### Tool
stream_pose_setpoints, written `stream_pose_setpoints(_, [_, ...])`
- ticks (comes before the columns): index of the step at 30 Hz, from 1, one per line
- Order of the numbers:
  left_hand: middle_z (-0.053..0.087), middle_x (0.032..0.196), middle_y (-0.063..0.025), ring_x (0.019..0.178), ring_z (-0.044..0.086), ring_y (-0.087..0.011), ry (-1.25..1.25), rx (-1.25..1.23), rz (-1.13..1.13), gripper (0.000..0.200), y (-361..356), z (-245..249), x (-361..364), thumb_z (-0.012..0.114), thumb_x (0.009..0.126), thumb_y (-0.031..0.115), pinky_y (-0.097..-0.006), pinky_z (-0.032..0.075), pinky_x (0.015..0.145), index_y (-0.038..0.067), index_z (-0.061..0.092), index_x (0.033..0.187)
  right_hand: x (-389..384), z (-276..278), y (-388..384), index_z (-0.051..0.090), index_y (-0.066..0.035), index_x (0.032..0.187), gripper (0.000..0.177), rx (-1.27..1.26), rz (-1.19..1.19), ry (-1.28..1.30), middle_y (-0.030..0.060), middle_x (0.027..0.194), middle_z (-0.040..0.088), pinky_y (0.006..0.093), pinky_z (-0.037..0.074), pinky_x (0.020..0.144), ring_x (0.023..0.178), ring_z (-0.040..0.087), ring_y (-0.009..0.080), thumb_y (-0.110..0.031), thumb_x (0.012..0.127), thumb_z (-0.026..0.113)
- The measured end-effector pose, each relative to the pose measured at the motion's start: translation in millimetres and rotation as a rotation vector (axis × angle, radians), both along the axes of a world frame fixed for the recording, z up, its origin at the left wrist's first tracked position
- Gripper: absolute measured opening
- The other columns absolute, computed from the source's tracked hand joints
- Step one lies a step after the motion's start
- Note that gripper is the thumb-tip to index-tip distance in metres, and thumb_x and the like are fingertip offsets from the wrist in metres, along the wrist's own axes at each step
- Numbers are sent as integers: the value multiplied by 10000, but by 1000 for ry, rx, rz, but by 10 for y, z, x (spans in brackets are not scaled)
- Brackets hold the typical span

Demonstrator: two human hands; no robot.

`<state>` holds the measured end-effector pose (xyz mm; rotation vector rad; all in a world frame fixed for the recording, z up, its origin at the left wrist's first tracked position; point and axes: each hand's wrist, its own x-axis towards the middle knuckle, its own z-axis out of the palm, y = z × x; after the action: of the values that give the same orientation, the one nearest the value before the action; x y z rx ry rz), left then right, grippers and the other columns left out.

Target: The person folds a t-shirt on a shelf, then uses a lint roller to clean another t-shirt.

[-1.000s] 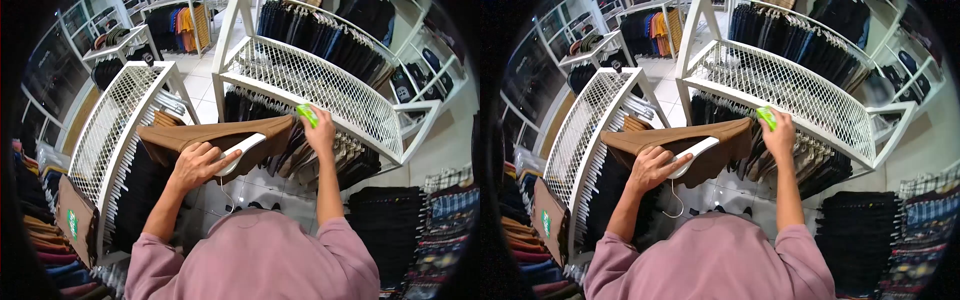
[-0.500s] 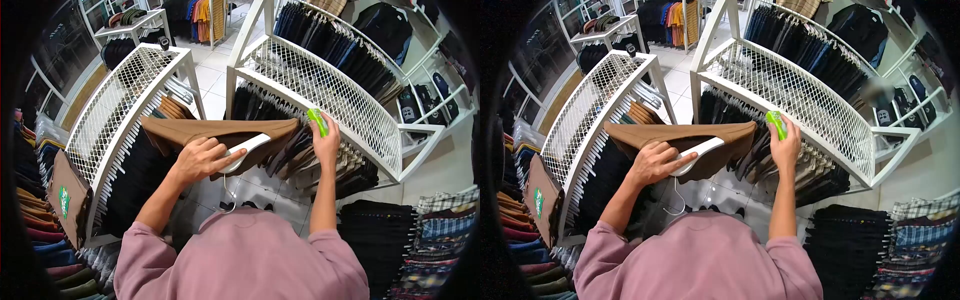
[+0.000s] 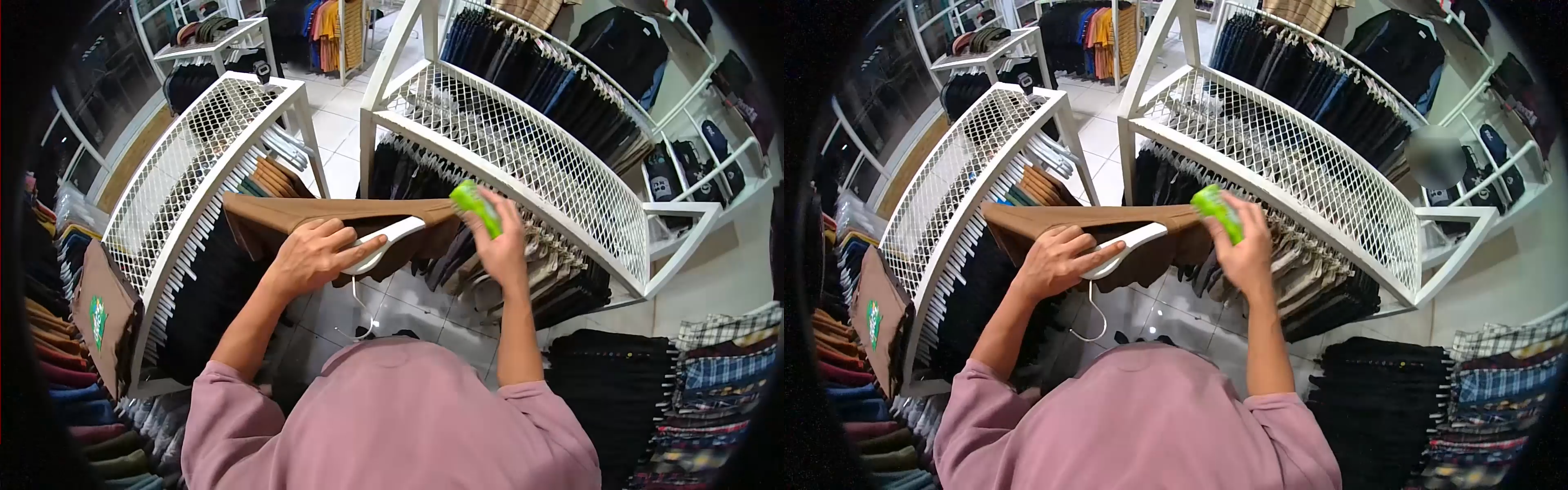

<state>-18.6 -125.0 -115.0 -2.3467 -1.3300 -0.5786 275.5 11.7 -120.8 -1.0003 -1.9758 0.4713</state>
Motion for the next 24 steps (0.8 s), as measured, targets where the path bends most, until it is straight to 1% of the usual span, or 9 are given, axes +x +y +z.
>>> stream_pose_setpoints(2, [510, 782, 25, 738, 562, -158, 17, -44, -23, 707, -10, 120, 125, 711, 742, 115, -338, 499, 673, 298, 596, 1415, -46, 39, -72, 635, -107, 1281, 427, -14, 113, -60, 163, 1163, 635, 423, 515, 900, 1060, 644, 371, -338, 929, 707])
stream_pose_setpoints(6, [513, 773, 1, 742, 584, -193, -77, -114, -16, 677, -79, 259, 300, 762, 650, 75, -349, 504, 662, 249, 687, 1300, 524, -511, 527, 576, -78, 1354, 492, -223, -130, -354, 211, 1288, 608, 421, 504, 954, 1120, 632, 376, -340, 946, 659])
stream_pose_setpoints(8, [634, 775, -36, 707, 670, -229, -256, -60, -66, 384, -54, 320, 402, 784, 621, 78, -356, 531, 610, 117, 758, 1002, 733, -607, 602, 554, -31, 1380, 516, -201, -136, -447, 198, 1307, 615, 402, 496, 973, 1132, 638, 324, -320, 960, 632])
stream_pose_setpoints(11, [647, 705, -61, 624, 672, -233, -395, -172, -135, 207, 64, 454, 463, 831, 661, 117, -355, 523, 538, 70, 708, 820, 847, -549, 459, 496, 28, 1431, 643, -746, 460, 470, 120, 1312, 620, 338, 436, 1043, 1228, 571, 208, -392, 962, 625])
stream_pose_setpoints(15, [646, 752, -105, 691, 669, -299, -518, -175, -32, 401, 309, 571, 573, 916, 640, 246, -365, 508, 607, 50, 613, 816, 725, -275, 48, 492, -9, 1441, 765, -811, 803, 168, 78, 1303, 610, 303, 395, 1071, 1197, 551, 173, -305, 808, 805])
stream_pose_setpoints(17, [641, 785, -139, 752, 669, -294, -626, -321, 50, 480, 400, 590, 587, 938, 610, 238, -362, 518, 682, 36, 591, 875, 734, -293, -57, 508, -18, 1410, 918, -961, 905, 124, 43, 1287, 606, 302, 391, 1073, 1178, 539, 146, -193, 620, 942])
stream_pose_setpoints(19, [675, 933, -121, 896, 675, -256, -777, -420, 114, 578, 468, 590, 666, 956, 601, 230, -372, 533, 783, 29, 623, 1029, 700, -346, -193, 505, -11, 1396, 828, -1030, 906, 310, 40, 1265, 607, 296, 418, 1045, 1154, 550, 139, -155, 672, 881])
stream_pose_setpoints(22, [567, 1267, -197, 1149, 594, -292, -856, -16, 244, 889, 713, 104, 738, 942, 669, 310, -376, 496, 969, 42, 524, 1407, 608, -471, -320, 492, -14, 1371, 743, -1097, 787, 423, 38, 1204, 620, 292, 459, 990, 1083, 582, 129, -99, 707, 817])
stream_pose_setpoints(24, [588, 1231, -227, 1119, 611, -312, -1038, -226, 603, 1073, 731, -159, 906, 847, 734, 572, -417, 498, 988, -65, 397, 1471, 487, -579, -381, 491, -17, 1333, 693, -806, 616, 385, 36, 1152, 627, 301, 477, 959, 1044, 593, 127, -74, 714, 798])
